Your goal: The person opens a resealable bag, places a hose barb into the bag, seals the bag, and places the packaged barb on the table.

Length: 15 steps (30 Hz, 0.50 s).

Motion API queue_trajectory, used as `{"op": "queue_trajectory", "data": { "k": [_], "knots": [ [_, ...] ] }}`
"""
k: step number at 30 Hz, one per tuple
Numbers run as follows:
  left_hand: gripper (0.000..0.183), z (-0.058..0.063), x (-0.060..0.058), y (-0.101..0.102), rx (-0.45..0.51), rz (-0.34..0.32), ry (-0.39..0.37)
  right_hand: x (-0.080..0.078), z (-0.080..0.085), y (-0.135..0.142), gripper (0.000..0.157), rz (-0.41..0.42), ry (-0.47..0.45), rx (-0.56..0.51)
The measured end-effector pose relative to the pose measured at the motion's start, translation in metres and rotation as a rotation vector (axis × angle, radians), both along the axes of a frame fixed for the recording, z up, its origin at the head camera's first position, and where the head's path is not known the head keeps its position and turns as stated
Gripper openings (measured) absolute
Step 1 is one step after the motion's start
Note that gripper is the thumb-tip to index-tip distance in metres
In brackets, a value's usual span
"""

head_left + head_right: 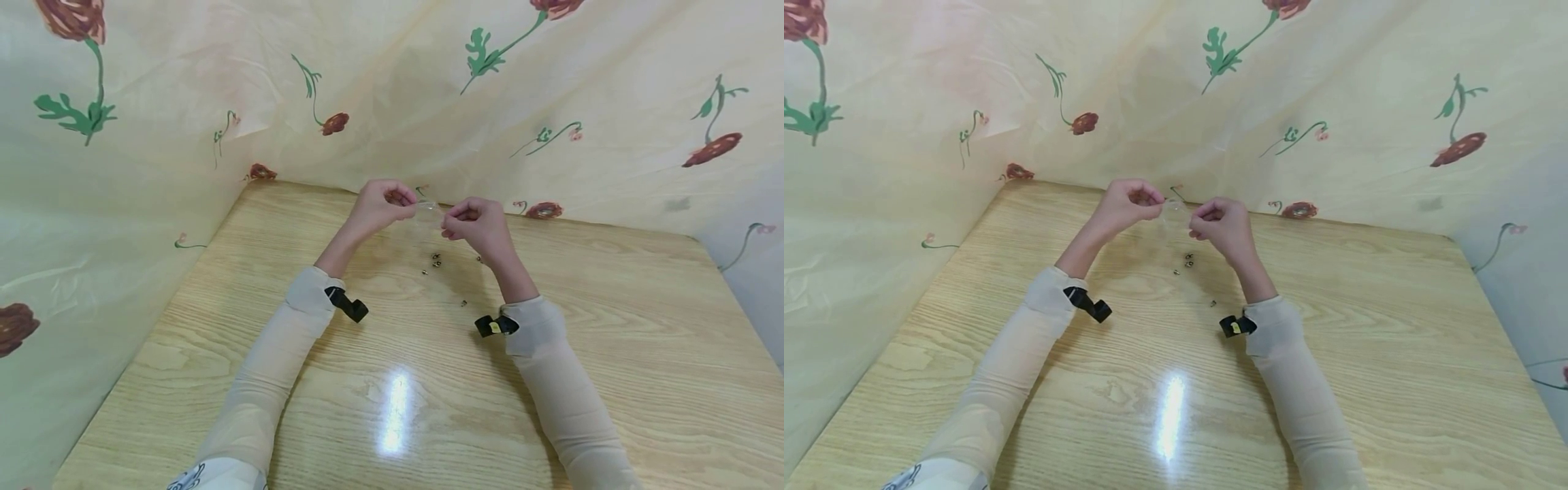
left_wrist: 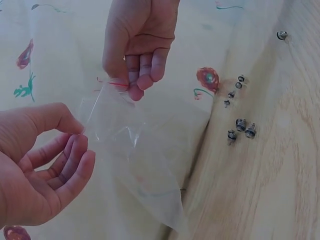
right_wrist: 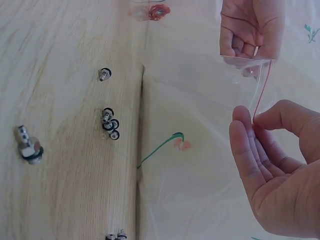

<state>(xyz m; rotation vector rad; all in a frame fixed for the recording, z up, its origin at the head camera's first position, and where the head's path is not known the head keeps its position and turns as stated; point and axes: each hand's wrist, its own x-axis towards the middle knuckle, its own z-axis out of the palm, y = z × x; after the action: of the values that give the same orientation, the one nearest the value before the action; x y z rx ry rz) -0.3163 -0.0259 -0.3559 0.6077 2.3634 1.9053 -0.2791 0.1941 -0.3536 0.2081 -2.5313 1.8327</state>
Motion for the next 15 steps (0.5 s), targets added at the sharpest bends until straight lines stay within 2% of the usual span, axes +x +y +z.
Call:
{"op": "queue_trajectory", "data": {
  "k": [5,9,15],
  "knots": [
    [0.032,-0.0023,-0.0018,0.0042,-0.051,-0.055,0.056,0.0007,0.0003,-0.0002,0.022,0.006,0.004,-0.011],
    [0.054,-0.0037,-0.0029,0.0058,-0.136,-0.111,0.148,0.0016,0.0004,-0.0014,0.022,0.017,0.008,-0.006],
    [0.090,-0.0056,-0.0038,0.0082,-0.301,-0.232,0.282,0.0022,0.0000,-0.0039,0.021,0.034,0.001,-0.024]
  ]
}}
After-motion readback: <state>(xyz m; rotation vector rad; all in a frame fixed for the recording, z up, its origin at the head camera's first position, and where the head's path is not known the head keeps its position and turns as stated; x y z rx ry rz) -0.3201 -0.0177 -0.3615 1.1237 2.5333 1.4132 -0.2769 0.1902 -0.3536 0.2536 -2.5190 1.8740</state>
